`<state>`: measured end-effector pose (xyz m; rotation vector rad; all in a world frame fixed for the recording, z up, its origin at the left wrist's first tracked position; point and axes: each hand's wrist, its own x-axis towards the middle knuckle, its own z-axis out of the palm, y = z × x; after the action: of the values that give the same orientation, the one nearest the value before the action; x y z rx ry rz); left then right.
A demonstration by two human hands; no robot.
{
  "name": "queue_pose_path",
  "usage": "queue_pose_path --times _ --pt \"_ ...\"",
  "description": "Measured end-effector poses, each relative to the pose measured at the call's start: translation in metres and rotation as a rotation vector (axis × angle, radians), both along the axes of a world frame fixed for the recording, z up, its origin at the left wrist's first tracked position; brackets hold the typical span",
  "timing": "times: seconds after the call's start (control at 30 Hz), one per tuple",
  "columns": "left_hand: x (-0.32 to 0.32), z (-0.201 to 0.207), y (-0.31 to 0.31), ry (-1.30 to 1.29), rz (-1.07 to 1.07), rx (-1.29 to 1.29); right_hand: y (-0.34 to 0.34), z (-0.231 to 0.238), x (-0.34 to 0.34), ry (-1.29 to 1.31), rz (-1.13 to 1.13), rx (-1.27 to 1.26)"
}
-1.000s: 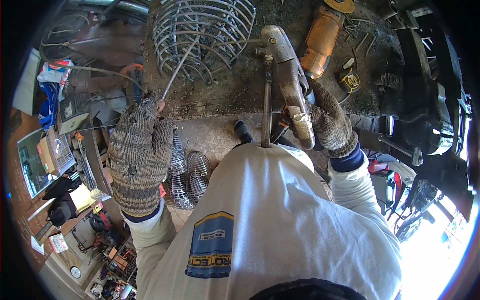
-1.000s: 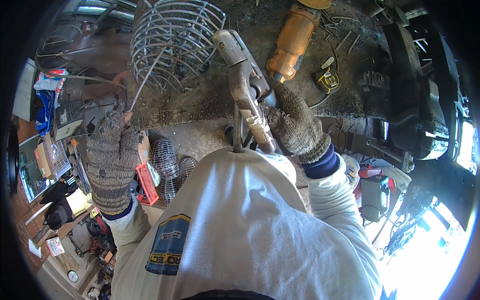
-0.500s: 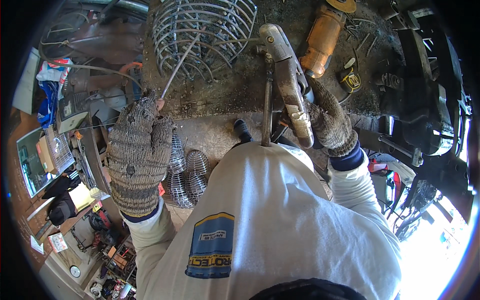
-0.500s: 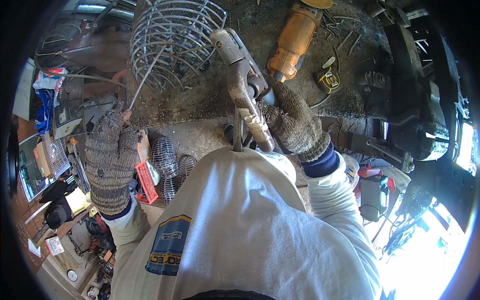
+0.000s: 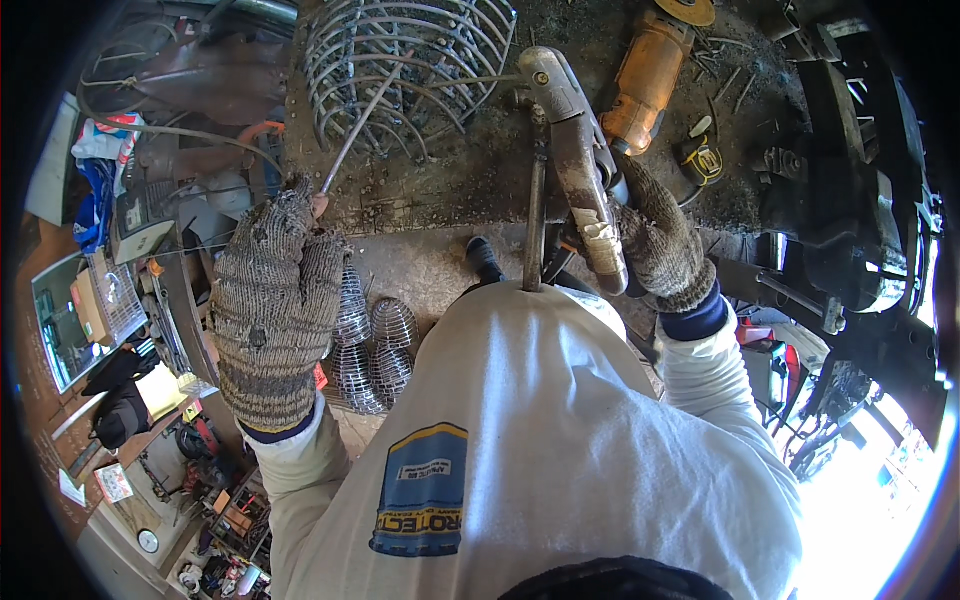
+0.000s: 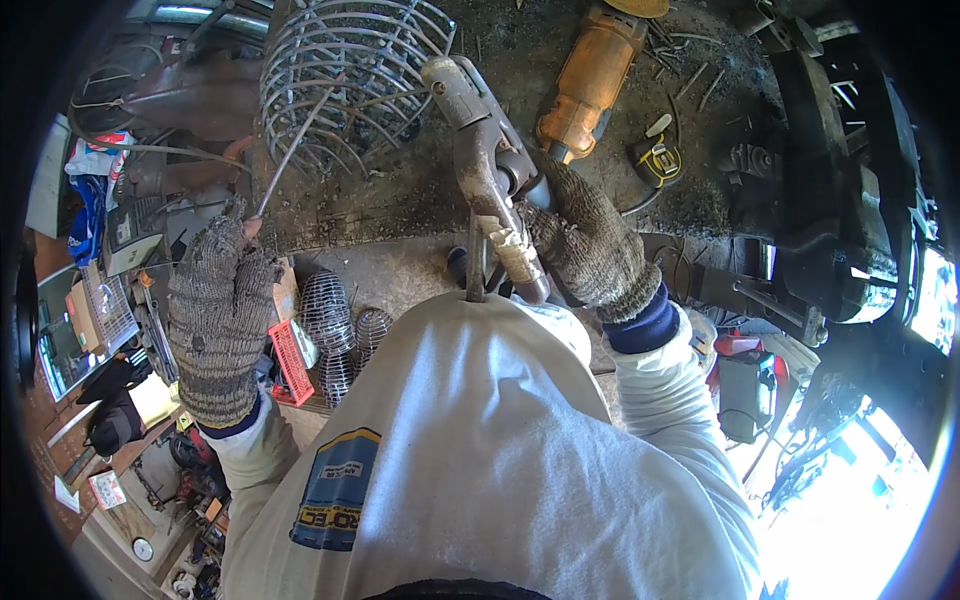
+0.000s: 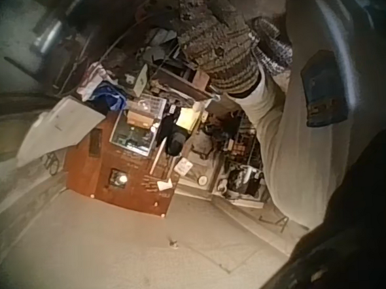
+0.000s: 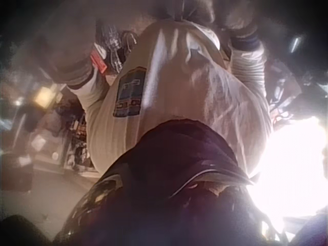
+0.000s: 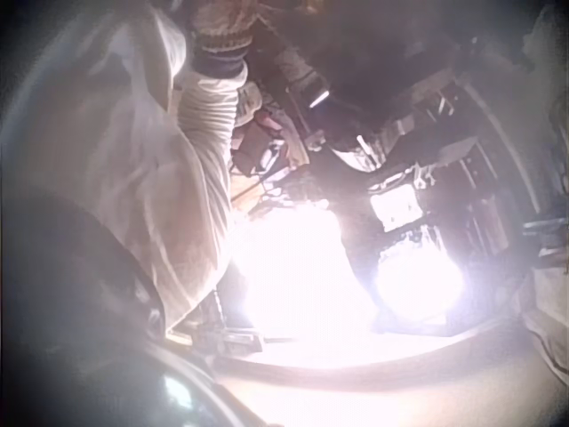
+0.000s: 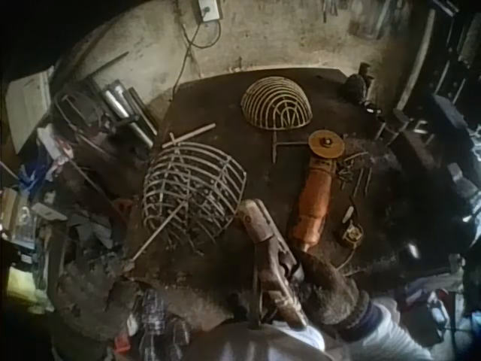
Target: The person welds metal rods onto a curved wire frame using a welding tool, turning the frame by hand and occasionally using a hammer to tap the metal.
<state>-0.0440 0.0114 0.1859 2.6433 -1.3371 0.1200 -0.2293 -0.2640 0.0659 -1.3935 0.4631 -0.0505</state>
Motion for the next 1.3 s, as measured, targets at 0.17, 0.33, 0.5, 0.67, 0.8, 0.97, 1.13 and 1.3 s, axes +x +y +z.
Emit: queue_pose_path --times 0.17,0.33,0.5,0.67,0.8,0.97,1.13,1.3 --pt "0.0 0.001 0.0 -0.103 -0.034 0.054 0.0 -0.004 -0.005 -0.109 0.035 0.017" --pt "0.0 -0.001 0.002 -0.425 -0.134 0.126 0.002 -0.01 -0.008 -0.225 -0.006 0.087" --pt "-0.005 0.0 -0.003 -0.26 -0.065 0.052 -0.002 0.0 -0.006 -0.163 0.071 -0.25" --pt "-0.001 0.0 -0.004 -0.361 -0.217 -0.014 0.001 -0.011 -0.01 -0.223 0.01 -0.423" --pt "-0.007 0.004 -0.009 -0.222 -0.03 0.054 -0.008 -0.02 -0.01 -0.202 0.062 -0.017" --pt "-0.007 0.0 -0.006 -0.399 -0.143 0.003 -0.008 -0.014 -0.008 -0.217 -0.015 0.292" --pt "-0.004 0.004 -0.005 -0.334 -0.11 0.075 -0.004 -0.009 -0.009 -0.089 -0.029 0.069" --pt "0.0 0.002 -0.006 -0.083 0.03 0.052 -0.007 -0.011 -0.007 -0.072 0.058 0.049"
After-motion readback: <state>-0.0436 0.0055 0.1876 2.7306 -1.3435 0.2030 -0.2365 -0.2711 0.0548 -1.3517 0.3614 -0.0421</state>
